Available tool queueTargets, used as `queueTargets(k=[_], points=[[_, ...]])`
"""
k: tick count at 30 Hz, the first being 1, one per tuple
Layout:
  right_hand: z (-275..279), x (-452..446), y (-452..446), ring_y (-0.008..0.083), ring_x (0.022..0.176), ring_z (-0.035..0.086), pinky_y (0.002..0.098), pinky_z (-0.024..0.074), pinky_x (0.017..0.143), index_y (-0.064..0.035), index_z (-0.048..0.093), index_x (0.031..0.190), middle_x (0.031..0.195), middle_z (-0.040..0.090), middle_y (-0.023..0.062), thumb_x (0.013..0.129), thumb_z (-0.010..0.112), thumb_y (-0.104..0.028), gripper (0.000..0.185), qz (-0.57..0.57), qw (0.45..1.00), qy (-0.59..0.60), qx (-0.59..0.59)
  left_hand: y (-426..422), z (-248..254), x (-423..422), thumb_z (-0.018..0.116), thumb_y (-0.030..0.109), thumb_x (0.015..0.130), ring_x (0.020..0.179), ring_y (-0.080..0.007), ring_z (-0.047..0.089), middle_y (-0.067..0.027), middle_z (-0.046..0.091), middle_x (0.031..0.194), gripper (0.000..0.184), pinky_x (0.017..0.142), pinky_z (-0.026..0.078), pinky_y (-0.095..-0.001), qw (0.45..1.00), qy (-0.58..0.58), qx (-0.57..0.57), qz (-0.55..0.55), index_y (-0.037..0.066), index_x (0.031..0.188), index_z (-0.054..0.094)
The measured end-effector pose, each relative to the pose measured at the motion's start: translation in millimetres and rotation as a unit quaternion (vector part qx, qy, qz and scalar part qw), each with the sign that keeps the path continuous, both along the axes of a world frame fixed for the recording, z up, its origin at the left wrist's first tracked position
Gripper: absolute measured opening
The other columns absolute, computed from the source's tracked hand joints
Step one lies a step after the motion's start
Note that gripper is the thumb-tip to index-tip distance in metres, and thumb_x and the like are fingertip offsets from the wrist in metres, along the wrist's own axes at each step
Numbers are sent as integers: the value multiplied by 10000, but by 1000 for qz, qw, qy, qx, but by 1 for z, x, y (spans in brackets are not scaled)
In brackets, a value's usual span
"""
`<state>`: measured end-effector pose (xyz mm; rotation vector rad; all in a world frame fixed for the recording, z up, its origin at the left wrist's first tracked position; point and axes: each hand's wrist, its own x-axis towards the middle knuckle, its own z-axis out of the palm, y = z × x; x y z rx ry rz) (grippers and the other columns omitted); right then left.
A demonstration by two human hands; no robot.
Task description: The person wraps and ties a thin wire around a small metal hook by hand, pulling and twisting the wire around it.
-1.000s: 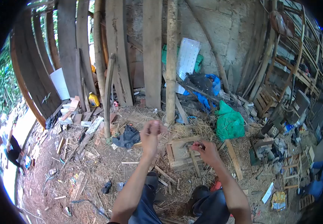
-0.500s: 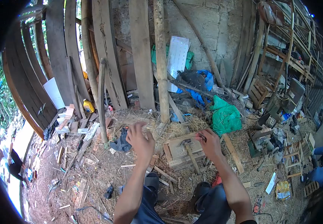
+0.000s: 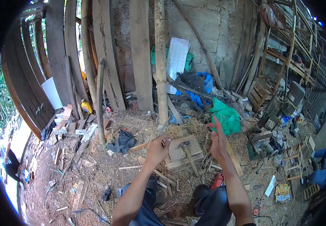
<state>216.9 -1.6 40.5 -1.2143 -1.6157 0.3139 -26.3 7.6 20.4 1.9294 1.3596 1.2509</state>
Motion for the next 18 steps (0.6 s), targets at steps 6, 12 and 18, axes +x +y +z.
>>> queueTargets(k=[6, 12, 18], points=[[-17, 3, 15, 209, 839, 537, 322, 420, 775, 1, 442, 1189, 943, 542, 131, 915, 461, -78, 285, -78, 990, 64, 93, 1, 0, 1, 549, 131, 884, 568, -159, 536, -109, 631, 723, 149, 566, 433, -298, 997, -71, -38, 5, 49, 970, 638], [-25, -23, 8, 35, 518, 385, 180, 319, 474, -39, 514, 1183, 771, 622, 35, 936, 491, -123, 262, 162, 972, 152, -78, 2, -5, 7, 537, 157, 910, 569, -87, 443, -42, 557, 654, 165, 540, 376, -256, 989, -127, -59, -46, 38, 977, 629], [-11, -37, 2, 21, 502, 364, 173, 273, 440, -57, 525, 1163, 779, 622, 50, 929, 527, -166, 258, 283, 873, 307, -251, -15, -1, 29, 519, 136, 922, 607, -50, 421, 27, 488, 652, 160, 547, 347, -215, 988, -93, -15, -121, 23, 994, 607]])
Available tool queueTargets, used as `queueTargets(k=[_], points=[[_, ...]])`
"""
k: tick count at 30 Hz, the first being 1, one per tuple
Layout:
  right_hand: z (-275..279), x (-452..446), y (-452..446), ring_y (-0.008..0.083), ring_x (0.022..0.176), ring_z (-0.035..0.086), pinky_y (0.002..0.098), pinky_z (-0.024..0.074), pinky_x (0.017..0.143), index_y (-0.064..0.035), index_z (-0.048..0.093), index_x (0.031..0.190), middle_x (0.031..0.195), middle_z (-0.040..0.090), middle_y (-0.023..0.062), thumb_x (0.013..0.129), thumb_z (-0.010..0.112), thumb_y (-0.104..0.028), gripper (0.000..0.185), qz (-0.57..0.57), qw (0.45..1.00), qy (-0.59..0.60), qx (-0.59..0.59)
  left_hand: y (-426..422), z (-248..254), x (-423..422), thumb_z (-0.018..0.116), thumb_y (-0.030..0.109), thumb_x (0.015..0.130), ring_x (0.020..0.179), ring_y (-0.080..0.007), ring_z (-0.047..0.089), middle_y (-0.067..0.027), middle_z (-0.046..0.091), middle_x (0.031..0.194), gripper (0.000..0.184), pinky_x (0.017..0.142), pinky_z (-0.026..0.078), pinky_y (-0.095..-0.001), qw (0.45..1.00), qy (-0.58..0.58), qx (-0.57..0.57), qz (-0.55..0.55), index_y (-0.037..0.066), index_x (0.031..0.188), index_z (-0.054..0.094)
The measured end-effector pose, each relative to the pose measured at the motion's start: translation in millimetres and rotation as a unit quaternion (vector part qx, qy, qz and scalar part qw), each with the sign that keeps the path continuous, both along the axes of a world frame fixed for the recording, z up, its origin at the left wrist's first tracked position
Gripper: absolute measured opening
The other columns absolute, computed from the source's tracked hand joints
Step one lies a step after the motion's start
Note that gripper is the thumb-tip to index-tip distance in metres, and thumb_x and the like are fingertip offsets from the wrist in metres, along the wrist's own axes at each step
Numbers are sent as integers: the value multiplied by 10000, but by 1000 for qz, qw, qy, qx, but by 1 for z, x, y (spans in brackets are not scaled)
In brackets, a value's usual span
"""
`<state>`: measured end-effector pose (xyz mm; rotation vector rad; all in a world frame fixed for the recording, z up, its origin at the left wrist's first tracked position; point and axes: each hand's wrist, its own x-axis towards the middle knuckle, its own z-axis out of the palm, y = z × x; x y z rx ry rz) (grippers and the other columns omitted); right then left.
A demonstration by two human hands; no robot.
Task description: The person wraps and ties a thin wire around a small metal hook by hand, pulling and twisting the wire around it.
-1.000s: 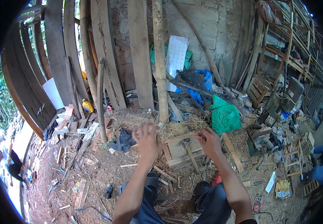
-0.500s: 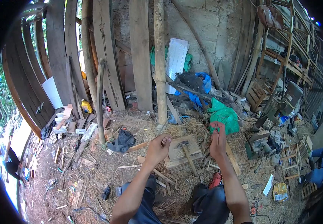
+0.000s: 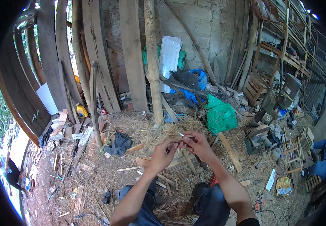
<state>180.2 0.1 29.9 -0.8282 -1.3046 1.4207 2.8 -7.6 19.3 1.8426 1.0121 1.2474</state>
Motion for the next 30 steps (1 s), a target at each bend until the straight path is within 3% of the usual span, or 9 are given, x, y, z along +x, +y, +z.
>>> queueTargets(k=[2, 9, 12, 15, 17, 20, 23, 27, 30], points=[[-5, 5, 3, 21, 499, 364, 176, 271, 436, -61, 528, 1154, 777, 621, 50, 927, 531, -168, 251, 23, 1000, -10, -6, -2, 1, -3, 521, 115, 916, 623, -45, 426, 22, 499, 671, 143, 557, 351, -213, 996, 24, -85, -17, 12, 973, 603], [5, 8, -4, 33, 492, 382, 182, 266, 423, -38, 549, 962, 759, 610, 40, 912, 551, -143, 117, -26, 996, 55, -59, 0, -7, -1, 518, 105, 917, 615, -38, 402, 23, 488, 665, 127, 537, 326, -219, 996, -18, -74, -49, 5, 927, 594], [1, 13, 0, 39, 491, 396, 181, 288, 427, -28, 552, 992, 736, 608, 51, 905, 548, -110, 120, 35, 998, -23, -54, -1, -3, -4, 534, 108, 902, 598, -108, 483, -63, 599, 701, 130, 555, 389, -281, 993, -15, -97, -70, 8, 952, 601], [-5, 27, 8, 38, 492, 405, 182, 297, 430, -29, 546, 968, 732, 599, 41, 906, 544, -113, 105, -87, 996, -7, -36, -5, -3, -3, 538, 105, 896, 599, -129, 493, -73, 602, 706, 128, 555, 393, -291, 996, 42, -71, -32, 2, 939, 601], [-4, 31, 9, 36, 494, 404, 188, 300, 430, -28, 552, 948, 732, 589, 24, 901, 548, -117, 100, -74, 990, 103, -69, -2, -9, -1, 543, 105, 890, 586, -138, 481, -87, 585, 675, 127, 547, 386, -295, 999, -8, -35, -27, -2, 929, 600], [2, 4, -9, 36, 492, 391, 194, 295, 428, -29, 559, 931, 730, 579, 17, 898, 551, -118, 95, 14, 996, -45, -72, 1, -5, 0, 517, 97, 916, 620, -54, 410, 2, 512, 674, 116, 558, 358, -233, 996, 64, -46, -29, 1, 901, 580], [-6, 7, -1, 36, 499, 384, 198, 289, 425, -33, 561, 925, 716, 564, 7, 898, 550, -118, 90, -28, 997, -34, -63, 5, -7, -3, 521, 109, 916, 623, -62, 429, -8, 520, 671, 119, 576, 371, -235, 995, 26, -83, -51, 7, 902, 582], [-3, 40, 14, 33, 507, 383, 192, 278, 426, -29, 560, 938, 704, 547, -10, 895, 573, -139, 119, -79, 985, 127, -91, 2, 3, -15, 521, 117, 917, 624, -71, 446, -18, 522, 668, 121, 585, 379, -238, 995, -12, -59, -74, 15, 904, 585], [-2, 21, 2, 40, 502, 384, 195, 281, 426, -35, 561, 949, 724, 566, 3, 898, 571, -141, 118, -70, 989, 78, -103, 3, 1, -19, 523, 115, 917, 619, -81, 454, -24, 522, 665, 115, 585, 382, -244, 996, 64, -41, -45, 21, 907, 589]])
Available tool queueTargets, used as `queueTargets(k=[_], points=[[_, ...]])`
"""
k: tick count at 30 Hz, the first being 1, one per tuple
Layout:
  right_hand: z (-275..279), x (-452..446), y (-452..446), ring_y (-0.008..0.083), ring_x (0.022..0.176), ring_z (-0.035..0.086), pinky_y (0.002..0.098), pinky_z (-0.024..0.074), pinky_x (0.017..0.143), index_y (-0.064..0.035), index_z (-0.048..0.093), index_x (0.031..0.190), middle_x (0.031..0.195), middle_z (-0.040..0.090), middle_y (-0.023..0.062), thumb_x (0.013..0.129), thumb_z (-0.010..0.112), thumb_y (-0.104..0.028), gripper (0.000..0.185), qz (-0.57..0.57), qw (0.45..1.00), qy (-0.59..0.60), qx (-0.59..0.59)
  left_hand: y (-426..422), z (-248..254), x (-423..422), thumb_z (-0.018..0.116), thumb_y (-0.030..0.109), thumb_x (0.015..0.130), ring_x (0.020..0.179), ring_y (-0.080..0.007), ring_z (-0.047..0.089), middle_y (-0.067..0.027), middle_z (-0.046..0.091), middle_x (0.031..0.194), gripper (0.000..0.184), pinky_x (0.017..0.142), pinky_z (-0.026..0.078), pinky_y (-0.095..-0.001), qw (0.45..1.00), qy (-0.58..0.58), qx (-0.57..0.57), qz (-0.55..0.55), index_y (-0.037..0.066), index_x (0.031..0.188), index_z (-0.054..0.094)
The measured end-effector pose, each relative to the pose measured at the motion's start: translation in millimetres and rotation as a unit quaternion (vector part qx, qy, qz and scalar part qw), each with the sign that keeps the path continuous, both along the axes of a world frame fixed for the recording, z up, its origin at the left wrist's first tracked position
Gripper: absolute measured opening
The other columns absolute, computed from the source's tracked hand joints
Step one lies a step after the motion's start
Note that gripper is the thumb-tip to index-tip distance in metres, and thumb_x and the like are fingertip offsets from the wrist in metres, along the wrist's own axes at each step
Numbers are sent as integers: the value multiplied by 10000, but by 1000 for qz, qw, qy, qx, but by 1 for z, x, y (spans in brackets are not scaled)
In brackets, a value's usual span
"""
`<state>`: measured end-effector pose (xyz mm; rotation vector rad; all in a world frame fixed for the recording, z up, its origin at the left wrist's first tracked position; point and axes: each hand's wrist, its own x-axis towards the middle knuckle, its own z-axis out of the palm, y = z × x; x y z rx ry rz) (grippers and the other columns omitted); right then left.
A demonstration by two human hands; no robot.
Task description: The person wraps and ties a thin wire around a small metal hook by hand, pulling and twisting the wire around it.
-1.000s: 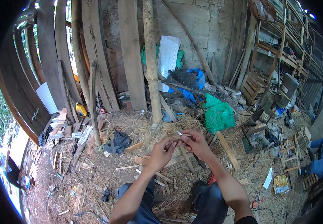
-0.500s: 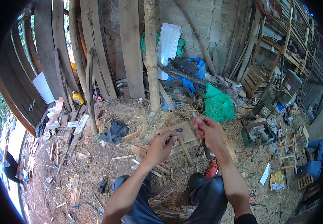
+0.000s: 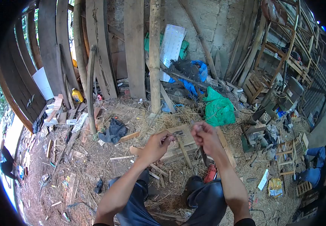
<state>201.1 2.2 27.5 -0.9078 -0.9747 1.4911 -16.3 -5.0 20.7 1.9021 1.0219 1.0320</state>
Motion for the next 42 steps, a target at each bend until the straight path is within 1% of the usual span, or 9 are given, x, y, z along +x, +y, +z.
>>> queueTargets(k=[5, 9, 21, 22, 23, 27, 36, 39, 42], points=[[-9, -18, 1, 49, 505, 396, 203, 295, 427, -50, 566, 941, 745, 580, 12, 894, 574, -143, 104, 51, 997, -50, 13, -7, 3, 3, 528, 94, 912, 611, -95, 460, -33, 551, 678, 102, 575, 390, -268, 1000, -10, 14, 1, 8, 908, 584], [-4, 17, 18, 43, 515, 382, 199, 288, 422, -51, 566, 908, 742, 556, -1, 902, 563, -143, 92, 10, 998, 58, -7, -5, 4, -5, 529, 88, 909, 595, -104, 455, -44, 558, 676, 96, 566, 390, -272, 999, -34, 20, -6, 7, 911, 579], [2, -5, 0, 28, 487, 343, 176, 238, 411, -76, 557, 874, 705, 529, -21, 910, 547, -147, 80, 61, 998, -31, -4, -7, 5, 5, 542, 103, 893, 570, -128, 441, -72, 511, 629, 91, 542, 380, -295, 997, 12, 72, 15, 20, 915, 571], [-1, 4, 6, 28, 487, 343, 176, 238, 411, -76, 557, 874, 705, 529, -21, 910, 547, -147, 80, 62, 998, -33, -4, -9, 8, 4, 546, 101, 886, 575, -198, 488, -109, 553, 664, 94, 554, 401, -316, 998, 14, 52, 15, 14, 907, 577], [-5, 16, 14, 27, 487, 342, 174, 239, 411, -75, 558, 888, 714, 527, -25, 910, 547, -145, 75, -1, 1000, -23, 7, -10, 10, 3, 550, 99, 878, 579, -268, 535, -145, 595, 700, 98, 567, 423, -336, 999, 18, 32, 13, 9, 899, 583], [2, 51, 18, 33, 487, 344, 177, 247, 408, -82, 555, 929, 735, 520, -28, 908, 548, -136, 59, -88, 993, 68, 25, -9, 10, -8, 548, 105, 883, 575, -242, 540, -147, 594, 692, 104, 571, 426, -329, 999, -26, 35, 7, 11, 907, 587], [8, -27, -11, 34, 505, 377, 172, 259, 422, -62, 559, 993, 719, 546, -2, 907, 557, -153, 125, -21, 998, -62, 20, -7, 11, 15, 549, 96, 876, 588, -300, 572, -174, 595, 702, 88, 543, 431, -358, 995, 26, 16, 93, 16, 907, 568], [-3, -33, -6, 35, 506, 385, 175, 256, 420, -54, 570, 988, 736, 563, -2, 910, 553, -155, 128, 85, 996, 0, 5, -3, -4, 24, 577, 75, 864, 480, -257, 527, -158, 554, 599, 79, 481, 401, -327, 983, -15, 154, 101, 11, 910, 580], [-8, -14, 7, 34, 502, 383, 179, 255, 417, -46, 572, 967, 739, 559, -11, 911, 554, -157, 126, 37, 999, 3, -6, -8, 3, 18, 548, 91, 869, 683, -387, 590, -200, 608, 739, 83, 558, 445, -436, 985, 38, 142, 95, 32, 928, 551]])
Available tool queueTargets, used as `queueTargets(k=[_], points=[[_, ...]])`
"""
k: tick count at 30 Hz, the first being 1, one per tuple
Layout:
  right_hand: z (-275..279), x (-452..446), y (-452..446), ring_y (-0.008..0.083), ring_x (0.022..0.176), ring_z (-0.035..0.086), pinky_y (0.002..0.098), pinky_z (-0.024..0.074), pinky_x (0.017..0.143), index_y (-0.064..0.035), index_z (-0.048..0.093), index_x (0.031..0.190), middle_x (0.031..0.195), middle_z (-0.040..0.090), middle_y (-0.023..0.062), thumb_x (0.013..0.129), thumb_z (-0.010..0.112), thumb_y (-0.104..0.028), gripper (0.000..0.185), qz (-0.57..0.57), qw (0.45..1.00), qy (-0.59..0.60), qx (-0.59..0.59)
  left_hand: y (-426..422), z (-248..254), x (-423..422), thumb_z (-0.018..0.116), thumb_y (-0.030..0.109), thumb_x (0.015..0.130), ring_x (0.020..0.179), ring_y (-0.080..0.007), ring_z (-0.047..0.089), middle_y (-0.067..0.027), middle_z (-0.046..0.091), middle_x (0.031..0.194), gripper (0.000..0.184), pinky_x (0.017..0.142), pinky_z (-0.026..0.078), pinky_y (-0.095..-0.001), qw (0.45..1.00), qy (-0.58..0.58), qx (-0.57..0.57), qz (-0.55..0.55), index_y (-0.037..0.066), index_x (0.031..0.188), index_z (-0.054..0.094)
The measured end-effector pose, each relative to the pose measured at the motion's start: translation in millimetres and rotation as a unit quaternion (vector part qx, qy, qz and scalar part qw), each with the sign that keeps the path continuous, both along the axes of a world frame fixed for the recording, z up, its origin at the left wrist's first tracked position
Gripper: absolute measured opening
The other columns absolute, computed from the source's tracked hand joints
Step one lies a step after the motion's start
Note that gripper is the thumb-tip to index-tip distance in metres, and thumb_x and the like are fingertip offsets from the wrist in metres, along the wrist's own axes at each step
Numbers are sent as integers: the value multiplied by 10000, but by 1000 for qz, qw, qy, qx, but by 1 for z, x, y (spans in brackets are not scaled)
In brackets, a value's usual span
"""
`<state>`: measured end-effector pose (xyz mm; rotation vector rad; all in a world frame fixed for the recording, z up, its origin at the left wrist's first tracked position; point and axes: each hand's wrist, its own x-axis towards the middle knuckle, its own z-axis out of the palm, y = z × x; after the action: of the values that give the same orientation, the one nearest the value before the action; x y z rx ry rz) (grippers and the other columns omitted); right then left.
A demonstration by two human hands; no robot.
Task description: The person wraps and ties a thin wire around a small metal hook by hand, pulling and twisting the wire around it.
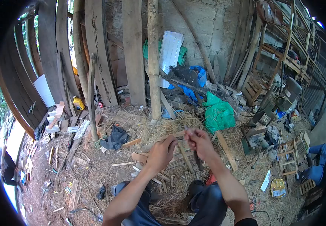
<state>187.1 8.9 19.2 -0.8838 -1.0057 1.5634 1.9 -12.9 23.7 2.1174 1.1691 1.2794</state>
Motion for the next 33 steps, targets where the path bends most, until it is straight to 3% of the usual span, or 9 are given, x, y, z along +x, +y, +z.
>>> queueTargets(k=[3, 5, 12, 16, 18, 24, 26, 29, 33], points=[[-3, 32, 10, 37, 500, 385, 186, 278, 420, -44, 584, 952, 725, 567, -18, 906, 561, -156, 124, -102, 994, 44, -21, -4, 4, -9, 557, 108, 869, 684, -383, 597, -199, 610, 731, 82, 556, 450, -429, 1000, 14, -22, -6, 42, 917, 558], [-2, 46, 12, 34, 498, 383, 184, 270, 414, -53, 579, 921, 724, 564, -27, 907, 559, -160, 110, -80, 994, 69, 10, -1, 2, -13, 579, 98, 869, 499, -298, 526, -174, 554, 613, 84, 496, 408, -355, 999, -16, -37, 5, 19, 896, 581], [1, -18, -20, 45, 502, 376, 190, 256, 432, -34, 554, 917, 681, 517, -20, 918, 535, -164, 132, 39, 999, 16, -8, 3, -10, 4, 566, 94, 878, 466, -220, 470, -153, 525, 580, 78, 480, 379, -336, 1000, -10, 14, -24, 18, 886, 580], [5, 1, -6, 47, 504, 382, 191, 262, 430, -37, 553, 923, 687, 522, -17, 914, 543, -160, 124, 50, 998, -39, 3, 2, -4, 2, 560, 93, 881, 469, -195, 451, -143, 510, 574, 78, 476, 370, -327, 998, -30, -46, -30, 19, 890, 583], [0, 21, 3, 44, 519, 380, 184, 269, 425, -35, 582, 946, 745, 570, 6, 912, 553, -155, 128, -58, 998, -32, -21, 1, -4, 0, 558, 95, 883, 474, -186, 453, -142, 508, 575, 81, 476, 369, -325, 998, -15, -53, -29, 18, 890, 585], [-10, 66, 9, 40, 510, 389, 179, 275, 419, -36, 570, 937, 745, 579, 10, 901, 573, -165, 134, -161, 985, 53, 22, 0, 3, -23, 532, 130, 913, 551, -143, 478, -108, 539, 629, 118, 548, 401, -295, 994, -42, -102, -7, 22, 928, 577], [-7, 55, 2, 38, 509, 390, 180, 278, 420, -35, 566, 933, 739, 578, 15, 903, 571, -170, 138, -140, 990, 7, 32, 2, 10, -26, 506, 151, 933, 595, -111, 476, -62, 536, 658, 145, 585, 409, -278, 983, -74, -165, 0, 22, 936, 571], [0, 23, -10, 37, 509, 389, 183, 297, 425, -30, 557, 973, 736, 587, 34, 912, 561, -186, 167, -91, 992, -59, 68, 6, 1, -20, 487, 161, 945, 621, -92, 469, -30, 512, 661, 168, 591, 399, -260, 982, -119, -147, -17, 15, 919, 566], [9, -14, -18, 38, 512, 390, 184, 319, 439, -23, 523, 1068, 756, 605, 50, 921, 545, -184, 219, -13, 992, -93, 90, 10, -11, -3, 510, 118, 920, 519, -154, 469, -108, 552, 636, 117, 516, 384, -296, 982, -154, -101, -40, 16, 912, 567]])
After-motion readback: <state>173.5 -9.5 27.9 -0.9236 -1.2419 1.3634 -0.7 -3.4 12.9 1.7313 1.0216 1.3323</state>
